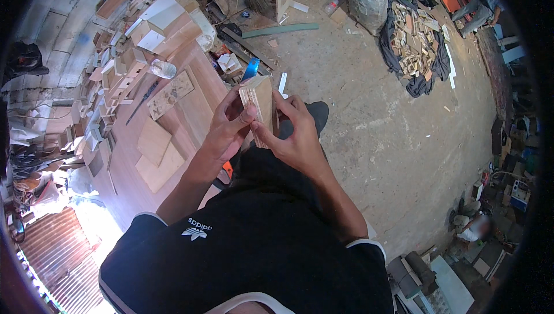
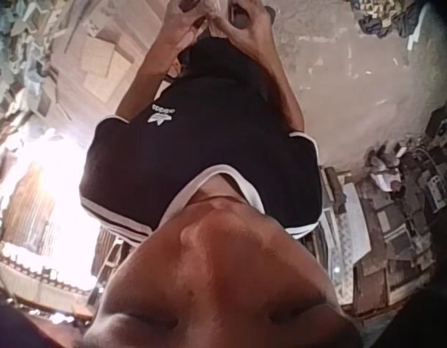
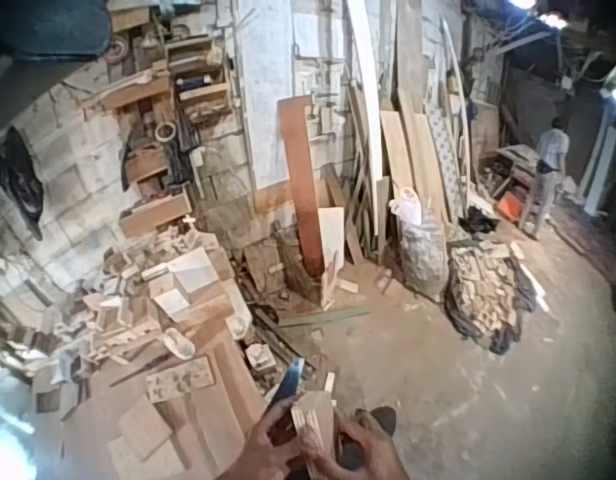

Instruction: Sawing and manipulating small pieces of wood in a workshop.

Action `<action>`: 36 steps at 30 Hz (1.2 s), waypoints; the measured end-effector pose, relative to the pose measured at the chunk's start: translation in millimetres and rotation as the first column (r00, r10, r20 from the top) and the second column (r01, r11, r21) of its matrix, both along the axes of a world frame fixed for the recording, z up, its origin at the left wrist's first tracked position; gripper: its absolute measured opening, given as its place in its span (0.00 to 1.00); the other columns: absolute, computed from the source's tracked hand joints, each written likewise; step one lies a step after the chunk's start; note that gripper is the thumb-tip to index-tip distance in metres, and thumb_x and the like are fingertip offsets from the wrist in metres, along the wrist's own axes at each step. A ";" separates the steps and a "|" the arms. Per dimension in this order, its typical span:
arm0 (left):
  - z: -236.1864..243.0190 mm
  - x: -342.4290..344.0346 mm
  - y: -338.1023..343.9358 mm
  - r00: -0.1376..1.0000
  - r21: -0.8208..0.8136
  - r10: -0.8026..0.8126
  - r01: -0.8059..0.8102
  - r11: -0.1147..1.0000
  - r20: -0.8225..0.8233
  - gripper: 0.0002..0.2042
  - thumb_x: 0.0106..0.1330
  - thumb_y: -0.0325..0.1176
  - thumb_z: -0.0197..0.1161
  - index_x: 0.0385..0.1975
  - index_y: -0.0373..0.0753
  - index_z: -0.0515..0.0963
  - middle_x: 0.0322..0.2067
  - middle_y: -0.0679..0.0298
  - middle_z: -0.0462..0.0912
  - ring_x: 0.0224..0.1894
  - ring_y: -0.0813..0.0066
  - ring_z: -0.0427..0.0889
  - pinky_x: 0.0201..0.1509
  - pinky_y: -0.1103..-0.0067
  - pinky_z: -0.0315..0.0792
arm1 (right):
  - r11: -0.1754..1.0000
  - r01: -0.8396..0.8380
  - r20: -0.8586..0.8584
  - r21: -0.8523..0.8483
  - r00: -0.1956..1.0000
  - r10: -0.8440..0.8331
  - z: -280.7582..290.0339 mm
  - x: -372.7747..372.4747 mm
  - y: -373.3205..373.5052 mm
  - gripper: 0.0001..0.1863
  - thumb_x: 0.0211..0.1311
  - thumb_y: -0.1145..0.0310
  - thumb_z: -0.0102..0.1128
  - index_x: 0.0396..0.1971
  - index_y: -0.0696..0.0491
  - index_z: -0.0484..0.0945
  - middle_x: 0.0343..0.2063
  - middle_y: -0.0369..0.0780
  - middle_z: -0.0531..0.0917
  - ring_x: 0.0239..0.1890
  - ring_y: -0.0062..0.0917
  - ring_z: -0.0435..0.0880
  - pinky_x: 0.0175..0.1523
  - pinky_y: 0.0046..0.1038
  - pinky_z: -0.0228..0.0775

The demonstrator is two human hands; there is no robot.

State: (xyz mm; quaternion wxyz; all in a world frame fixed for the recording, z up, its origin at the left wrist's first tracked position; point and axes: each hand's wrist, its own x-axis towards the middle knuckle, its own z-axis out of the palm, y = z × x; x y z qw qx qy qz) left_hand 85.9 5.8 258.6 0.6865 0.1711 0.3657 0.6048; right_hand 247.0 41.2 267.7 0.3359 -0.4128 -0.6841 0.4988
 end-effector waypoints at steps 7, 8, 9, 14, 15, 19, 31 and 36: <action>-3.3 -1.6 -6.3 0.999 0.131 0.007 -0.012 0.991 0.041 0.27 0.55 0.28 0.73 0.53 0.36 0.67 0.46 0.63 0.76 0.50 0.76 0.76 0.52 0.78 0.73 | 0.950 0.002 0.103 0.311 0.994 -0.036 14.3 -3.3 -7.3 0.35 0.45 0.67 0.73 0.55 0.66 0.70 0.35 0.47 0.73 0.36 0.34 0.75 0.41 0.29 0.69; -6.0 -2.6 -6.9 0.999 0.180 -0.019 0.010 0.984 0.050 0.25 0.54 0.28 0.73 0.50 0.35 0.69 0.45 0.63 0.78 0.48 0.77 0.77 0.51 0.79 0.74 | 0.931 0.024 0.083 0.364 0.995 -0.058 15.0 -4.8 -8.6 0.36 0.43 0.69 0.73 0.54 0.66 0.70 0.35 0.47 0.72 0.36 0.35 0.74 0.41 0.29 0.69; -9.5 -1.8 -7.8 0.999 0.182 -0.019 0.010 0.983 0.048 0.25 0.54 0.28 0.73 0.50 0.35 0.69 0.45 0.63 0.78 0.48 0.77 0.77 0.51 0.79 0.74 | 0.931 0.024 0.082 0.365 0.995 -0.058 11.6 -5.4 -8.4 0.36 0.43 0.69 0.73 0.54 0.66 0.70 0.35 0.47 0.72 0.36 0.35 0.74 0.41 0.29 0.69; -17.6 9.6 -6.4 0.986 0.236 0.158 -0.143 0.961 -0.049 0.22 0.54 0.28 0.74 0.47 0.35 0.72 0.43 0.62 0.80 0.47 0.78 0.78 0.52 0.79 0.73 | 0.872 0.095 -0.001 0.480 0.994 -0.108 -4.0 -4.2 -5.2 0.37 0.39 0.73 0.75 0.53 0.68 0.71 0.35 0.47 0.72 0.36 0.33 0.74 0.41 0.28 0.69; -18.9 8.7 -6.1 0.986 0.237 0.158 -0.142 0.961 -0.049 0.22 0.54 0.28 0.74 0.47 0.35 0.72 0.43 0.62 0.80 0.47 0.78 0.78 0.52 0.79 0.73 | 0.872 0.095 -0.001 0.480 0.994 -0.109 -5.8 -4.6 -5.2 0.37 0.39 0.73 0.75 0.53 0.68 0.71 0.35 0.47 0.72 0.36 0.33 0.74 0.41 0.28 0.69; -23.4 2.8 -4.4 0.995 0.263 0.084 -0.065 0.963 -0.060 0.25 0.54 0.31 0.74 0.50 0.34 0.70 0.45 0.61 0.80 0.47 0.78 0.78 0.53 0.79 0.72 | 0.865 0.120 0.010 0.487 0.990 -0.142 -9.0 -5.6 -6.4 0.37 0.39 0.72 0.74 0.53 0.67 0.71 0.35 0.46 0.72 0.36 0.33 0.74 0.40 0.29 0.69; -17.3 0.8 -7.5 0.993 0.247 0.056 -0.029 0.969 -0.102 0.29 0.57 0.34 0.72 0.55 0.32 0.66 0.48 0.57 0.80 0.49 0.77 0.78 0.54 0.79 0.72 | 0.860 0.130 0.096 0.493 0.975 -0.202 -7.2 -10.9 -11.8 0.40 0.36 0.71 0.76 0.55 0.65 0.71 0.35 0.47 0.73 0.37 0.35 0.74 0.41 0.31 0.70; -5.2 4.5 -5.5 0.907 0.186 0.066 0.014 0.982 -0.415 0.25 0.61 0.31 0.68 0.55 0.29 0.66 0.47 0.55 0.79 0.49 0.75 0.79 0.55 0.78 0.73 | 0.846 0.153 0.133 0.511 0.958 -0.254 -5.6 -17.1 -13.2 0.41 0.34 0.71 0.77 0.55 0.63 0.72 0.35 0.47 0.73 0.37 0.35 0.74 0.41 0.32 0.70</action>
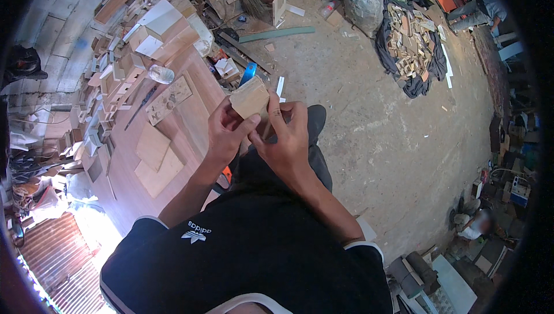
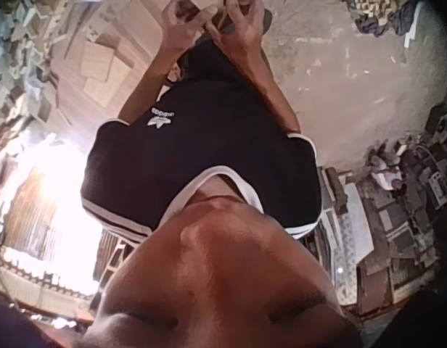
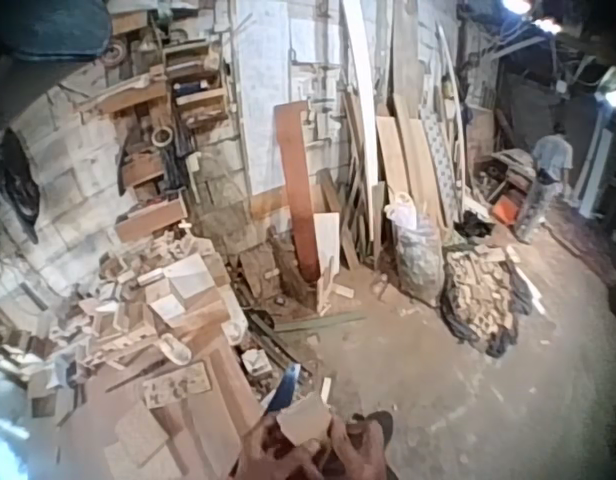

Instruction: Sawing and manipulating small pieces of wood in a workshop.

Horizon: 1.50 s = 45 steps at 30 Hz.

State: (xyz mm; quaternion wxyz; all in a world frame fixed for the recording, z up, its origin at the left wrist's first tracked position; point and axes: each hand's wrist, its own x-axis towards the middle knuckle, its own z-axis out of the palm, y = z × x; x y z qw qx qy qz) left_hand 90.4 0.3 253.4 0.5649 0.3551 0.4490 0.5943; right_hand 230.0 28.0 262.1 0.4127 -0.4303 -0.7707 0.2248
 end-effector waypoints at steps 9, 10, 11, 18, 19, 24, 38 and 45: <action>-23.2 -28.2 -0.8 0.927 -0.088 0.069 -0.039 0.995 0.368 0.21 0.61 0.30 0.63 0.51 0.28 0.70 0.43 0.58 0.80 0.44 0.74 0.81 0.52 0.77 0.75 | 0.766 -0.386 -0.532 -0.514 0.844 0.068 -3.1 13.8 2.1 0.25 0.58 0.66 0.67 0.54 0.58 0.72 0.38 0.38 0.75 0.41 0.20 0.75 0.48 0.24 0.70; -23.2 -30.2 -0.5 0.937 -0.071 0.048 -0.025 0.997 0.345 0.21 0.60 0.30 0.64 0.52 0.28 0.70 0.43 0.58 0.80 0.45 0.75 0.80 0.52 0.77 0.74 | 0.766 -0.385 -0.532 -0.515 0.844 0.068 -3.2 13.0 1.4 0.25 0.58 0.66 0.67 0.54 0.58 0.72 0.38 0.38 0.75 0.41 0.20 0.75 0.48 0.24 0.70; -22.7 -30.8 -0.1 0.947 -0.054 0.027 -0.010 0.998 0.321 0.22 0.60 0.30 0.65 0.52 0.28 0.70 0.43 0.58 0.80 0.46 0.75 0.80 0.53 0.77 0.74 | 0.724 -0.410 -0.557 -0.554 0.830 0.044 -3.2 12.2 0.8 0.26 0.58 0.66 0.67 0.55 0.59 0.72 0.39 0.39 0.77 0.42 0.21 0.77 0.49 0.24 0.70; -12.1 -24.4 3.5 0.995 -0.059 0.066 -0.062 0.996 0.073 0.23 0.59 0.30 0.67 0.53 0.28 0.69 0.43 0.58 0.79 0.46 0.77 0.79 0.54 0.78 0.71 | 0.672 -0.429 -0.586 -0.603 0.810 -0.009 -7.6 10.4 2.6 0.25 0.61 0.69 0.65 0.56 0.61 0.70 0.38 0.44 0.83 0.43 0.22 0.81 0.50 0.25 0.74; -14.5 -24.9 3.6 0.999 -0.021 0.045 -0.044 0.999 0.023 0.21 0.62 0.32 0.64 0.52 0.29 0.69 0.44 0.59 0.79 0.46 0.77 0.79 0.53 0.78 0.71 | 0.671 -0.429 -0.585 -0.604 0.811 -0.008 -8.8 10.5 2.4 0.25 0.61 0.69 0.65 0.56 0.61 0.70 0.38 0.44 0.83 0.43 0.22 0.81 0.50 0.25 0.74; -88.2 -62.9 -3.9 0.902 -0.273 -0.423 0.386 0.881 -0.091 0.15 0.70 0.40 0.49 0.41 0.35 0.76 0.36 0.57 0.82 0.41 0.73 0.82 0.47 0.75 0.75 | 0.648 -0.432 -0.602 -0.627 0.797 -0.052 -11.2 10.6 2.2 0.25 0.61 0.70 0.64 0.56 0.61 0.70 0.39 0.43 0.83 0.42 0.21 0.81 0.49 0.23 0.74; -121.7 24.6 -11.6 0.798 0.160 -0.166 0.310 0.937 -0.579 0.15 0.66 0.35 0.56 0.50 0.38 0.76 0.41 0.57 0.82 0.45 0.61 0.81 0.49 0.72 0.73 | 0.619 -0.430 -0.622 -0.657 0.773 -0.124 -17.6 5.7 1.7 0.24 0.61 0.72 0.64 0.56 0.63 0.70 0.38 0.41 0.82 0.42 0.20 0.81 0.49 0.22 0.73; -64.7 -36.6 37.3 0.983 -0.113 0.160 -0.150 0.982 0.087 0.17 0.69 0.44 0.55 0.47 0.39 0.79 0.37 0.68 0.82 0.38 0.79 0.78 0.44 0.80 0.72 | 0.646 -0.343 -0.562 -0.682 0.811 -0.161 -15.7 10.3 1.4 0.26 0.60 0.69 0.66 0.55 0.63 0.70 0.39 0.41 0.82 0.40 0.19 0.80 0.48 0.22 0.73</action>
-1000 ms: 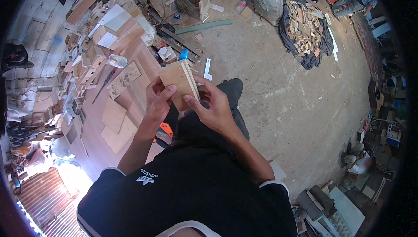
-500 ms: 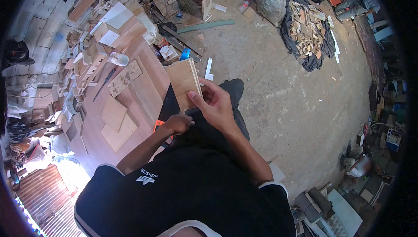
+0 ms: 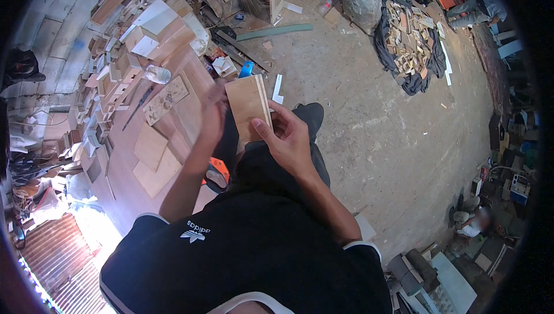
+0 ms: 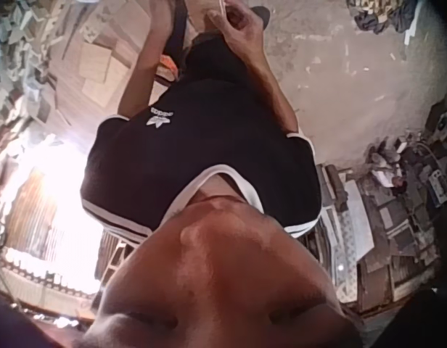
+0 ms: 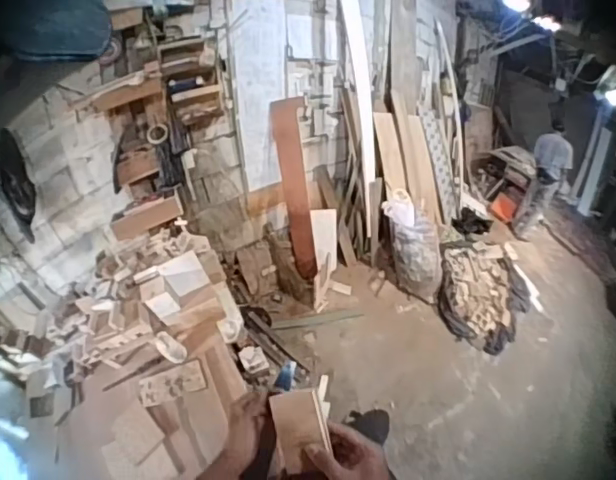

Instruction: Sawing and manipulating small pieces of wood in a workshop.

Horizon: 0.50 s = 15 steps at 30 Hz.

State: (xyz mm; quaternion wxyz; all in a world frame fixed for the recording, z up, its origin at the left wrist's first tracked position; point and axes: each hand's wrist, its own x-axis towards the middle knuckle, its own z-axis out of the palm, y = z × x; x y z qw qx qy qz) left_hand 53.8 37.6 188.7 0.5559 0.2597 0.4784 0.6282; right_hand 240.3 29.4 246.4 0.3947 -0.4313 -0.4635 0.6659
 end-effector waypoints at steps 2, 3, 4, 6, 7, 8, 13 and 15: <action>37.9 -15.7 9.1 0.990 0.042 -0.056 0.062 0.997 -0.130 0.14 0.68 0.39 0.58 0.47 0.38 0.78 0.40 0.64 0.82 0.41 0.76 0.79 0.49 0.78 0.71 | 0.998 -0.003 0.089 0.069 0.996 -0.004 -2.7 0.7 -2.4 0.26 0.59 0.69 0.67 0.55 0.63 0.71 0.37 0.41 0.83 0.38 0.18 0.80 0.46 0.21 0.73; 53.2 -20.6 11.6 0.960 0.074 -0.110 0.133 0.988 -0.259 0.13 0.66 0.33 0.60 0.47 0.36 0.78 0.43 0.60 0.81 0.44 0.73 0.80 0.53 0.76 0.71 | 0.991 -0.007 0.178 0.137 0.984 -0.018 -3.8 0.7 -3.9 0.26 0.58 0.68 0.68 0.54 0.63 0.72 0.36 0.41 0.83 0.37 0.18 0.80 0.44 0.21 0.74; 68.7 -22.8 10.9 0.959 0.073 -0.108 0.131 0.989 -0.260 0.13 0.66 0.33 0.60 0.47 0.36 0.78 0.43 0.60 0.81 0.44 0.73 0.80 0.53 0.76 0.71 | 0.991 -0.009 0.176 0.136 0.984 -0.015 -2.0 -0.3 -5.0 0.26 0.58 0.68 0.68 0.54 0.63 0.72 0.36 0.41 0.83 0.37 0.18 0.80 0.44 0.21 0.74; 85.5 -22.8 8.9 0.548 0.127 -0.158 0.445 0.887 -0.821 0.18 0.62 0.41 0.65 0.48 0.39 0.78 0.42 0.62 0.82 0.44 0.71 0.80 0.50 0.76 0.72 | 0.976 -0.009 0.230 0.218 0.972 -0.042 1.2 -1.5 -6.9 0.26 0.56 0.68 0.69 0.52 0.63 0.74 0.33 0.41 0.83 0.33 0.17 0.79 0.40 0.22 0.74; 85.7 -22.2 8.5 0.548 0.126 -0.159 0.446 0.886 -0.822 0.18 0.62 0.41 0.65 0.48 0.39 0.78 0.42 0.62 0.82 0.44 0.71 0.80 0.50 0.76 0.72 | 0.976 -0.008 0.229 0.218 0.972 -0.043 2.0 -1.6 -7.6 0.26 0.56 0.68 0.69 0.52 0.63 0.74 0.33 0.41 0.83 0.33 0.17 0.79 0.40 0.22 0.74; 85.4 -21.5 8.4 0.533 0.155 -0.123 0.447 0.881 -0.837 0.18 0.59 0.38 0.67 0.48 0.39 0.79 0.43 0.61 0.82 0.46 0.68 0.80 0.51 0.75 0.72 | 0.970 -0.004 0.236 0.242 0.970 -0.055 2.5 -1.5 -8.3 0.26 0.56 0.68 0.69 0.52 0.63 0.74 0.32 0.42 0.83 0.32 0.17 0.79 0.39 0.22 0.74; 87.3 -14.8 2.1 0.574 0.152 -0.140 0.430 0.890 -0.807 0.20 0.55 0.32 0.70 0.48 0.37 0.78 0.44 0.58 0.81 0.49 0.62 0.79 0.52 0.73 0.72 | 0.974 -0.049 0.265 0.221 0.964 -0.012 3.1 2.7 -8.6 0.26 0.55 0.68 0.70 0.52 0.63 0.74 0.30 0.42 0.83 0.31 0.18 0.79 0.37 0.22 0.74; 81.5 -12.1 -3.0 0.522 0.131 -0.120 0.419 0.898 -0.844 0.18 0.55 0.30 0.69 0.47 0.34 0.78 0.45 0.57 0.80 0.48 0.62 0.80 0.52 0.73 0.72 | 0.981 -0.033 0.255 0.192 0.967 -0.018 1.4 3.7 -10.6 0.26 0.54 0.67 0.70 0.52 0.63 0.74 0.29 0.42 0.82 0.30 0.18 0.79 0.36 0.21 0.73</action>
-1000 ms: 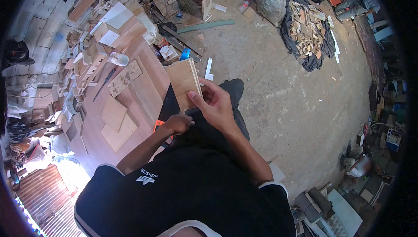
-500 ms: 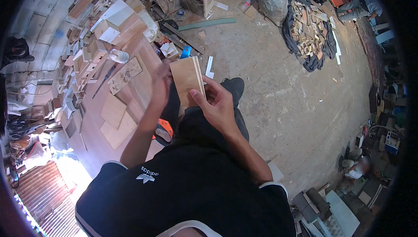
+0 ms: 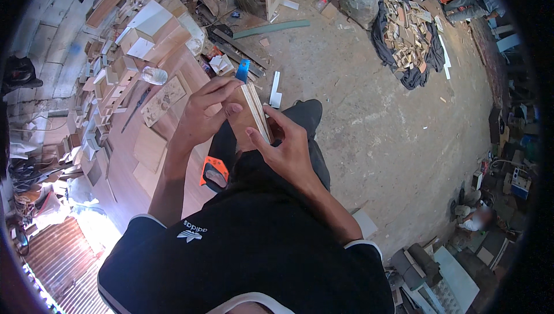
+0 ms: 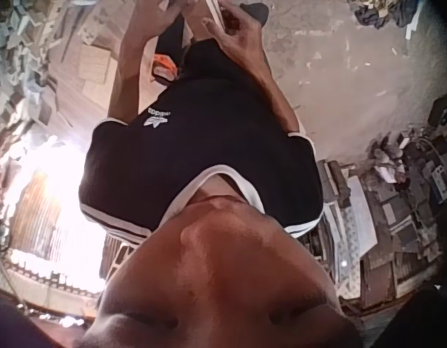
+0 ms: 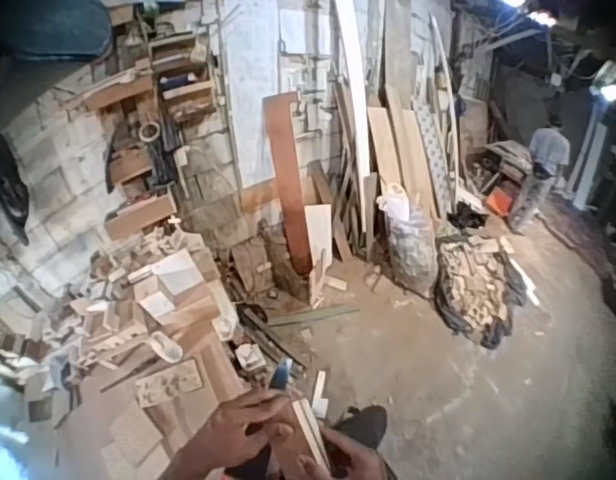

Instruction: Sawing and manipulating small pieces of wood in a workshop.

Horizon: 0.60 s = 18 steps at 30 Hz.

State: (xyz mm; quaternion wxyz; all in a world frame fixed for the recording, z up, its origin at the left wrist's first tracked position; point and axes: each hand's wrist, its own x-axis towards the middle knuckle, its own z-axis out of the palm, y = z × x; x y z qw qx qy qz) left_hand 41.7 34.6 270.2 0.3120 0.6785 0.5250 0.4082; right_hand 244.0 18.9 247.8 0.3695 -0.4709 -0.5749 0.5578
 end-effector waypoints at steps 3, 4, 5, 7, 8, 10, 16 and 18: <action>0.5 -1.7 -2.8 0.998 -0.016 -0.033 0.033 0.999 -0.048 0.17 0.56 0.29 0.68 0.45 0.31 0.78 0.45 0.57 0.79 0.47 0.61 0.80 0.51 0.73 0.72 | 0.996 -0.059 0.017 -0.067 0.998 0.060 2.6 2.9 -1.1 0.26 0.55 0.66 0.69 0.51 0.64 0.74 0.30 0.42 0.82 0.31 0.18 0.79 0.37 0.22 0.73; 0.5 -2.1 -4.3 0.998 -0.018 -0.031 0.030 0.999 -0.046 0.17 0.56 0.29 0.68 0.45 0.31 0.78 0.45 0.57 0.79 0.47 0.61 0.80 0.51 0.73 0.72 | 0.996 -0.062 0.018 -0.069 0.998 0.063 2.2 3.7 -1.3 0.26 0.55 0.66 0.69 0.51 0.64 0.74 0.30 0.42 0.82 0.31 0.18 0.79 0.37 0.22 0.73; 0.5 -2.3 -5.7 0.999 -0.042 -0.035 0.033 0.999 -0.031 0.16 0.56 0.30 0.68 0.44 0.31 0.79 0.45 0.57 0.79 0.47 0.61 0.80 0.50 0.73 0.73 | 0.993 -0.082 0.010 -0.089 0.996 0.083 1.8 4.4 -1.3 0.26 0.56 0.66 0.69 0.51 0.64 0.74 0.30 0.42 0.82 0.32 0.19 0.79 0.38 0.22 0.73; 0.5 -2.0 -7.9 0.999 -0.066 -0.039 0.038 0.997 -0.013 0.15 0.57 0.30 0.68 0.43 0.31 0.79 0.45 0.57 0.79 0.47 0.61 0.80 0.50 0.73 0.73 | 0.989 -0.102 0.003 -0.109 0.995 0.103 1.4 5.3 -2.2 0.25 0.56 0.66 0.68 0.51 0.64 0.74 0.31 0.43 0.82 0.33 0.19 0.80 0.39 0.22 0.74; 0.7 -1.5 -8.9 0.999 -0.075 -0.039 0.036 0.997 -0.029 0.15 0.57 0.30 0.67 0.42 0.31 0.79 0.44 0.58 0.79 0.46 0.61 0.80 0.49 0.73 0.73 | 0.986 -0.108 -0.012 -0.125 0.994 0.107 0.9 5.7 -3.0 0.25 0.57 0.66 0.68 0.51 0.63 0.74 0.32 0.43 0.83 0.34 0.19 0.81 0.40 0.22 0.74; -0.4 -1.6 -9.8 0.998 -0.083 -0.038 0.034 0.996 -0.045 0.15 0.57 0.31 0.67 0.42 0.31 0.80 0.44 0.58 0.79 0.46 0.61 0.81 0.49 0.73 0.73 | 0.983 -0.115 -0.026 -0.141 0.993 0.113 -0.7 6.4 -4.1 0.25 0.57 0.66 0.67 0.51 0.63 0.73 0.33 0.43 0.83 0.35 0.20 0.81 0.41 0.23 0.74; -13.6 -6.7 -11.0 0.991 -0.189 -0.124 0.113 0.975 -0.050 0.22 0.62 0.35 0.64 0.53 0.30 0.72 0.53 0.51 0.73 0.54 0.56 0.75 0.56 0.71 0.68 | 0.970 -0.112 -0.097 -0.218 0.991 0.093 -4.2 1.7 4.0 0.23 0.59 0.65 0.66 0.49 0.63 0.74 0.32 0.42 0.83 0.34 0.20 0.82 0.40 0.22 0.75; -18.2 -1.4 -7.9 0.993 -0.118 -0.058 0.045 0.992 -0.105 0.41 0.59 0.45 0.67 0.65 0.28 0.55 0.59 0.46 0.66 0.63 0.52 0.65 0.68 0.65 0.57 | 0.937 -0.122 -0.079 -0.328 0.992 0.101 -12.5 -0.5 18.9 0.22 0.59 0.65 0.66 0.49 0.63 0.74 0.30 0.40 0.83 0.31 0.19 0.82 0.37 0.21 0.75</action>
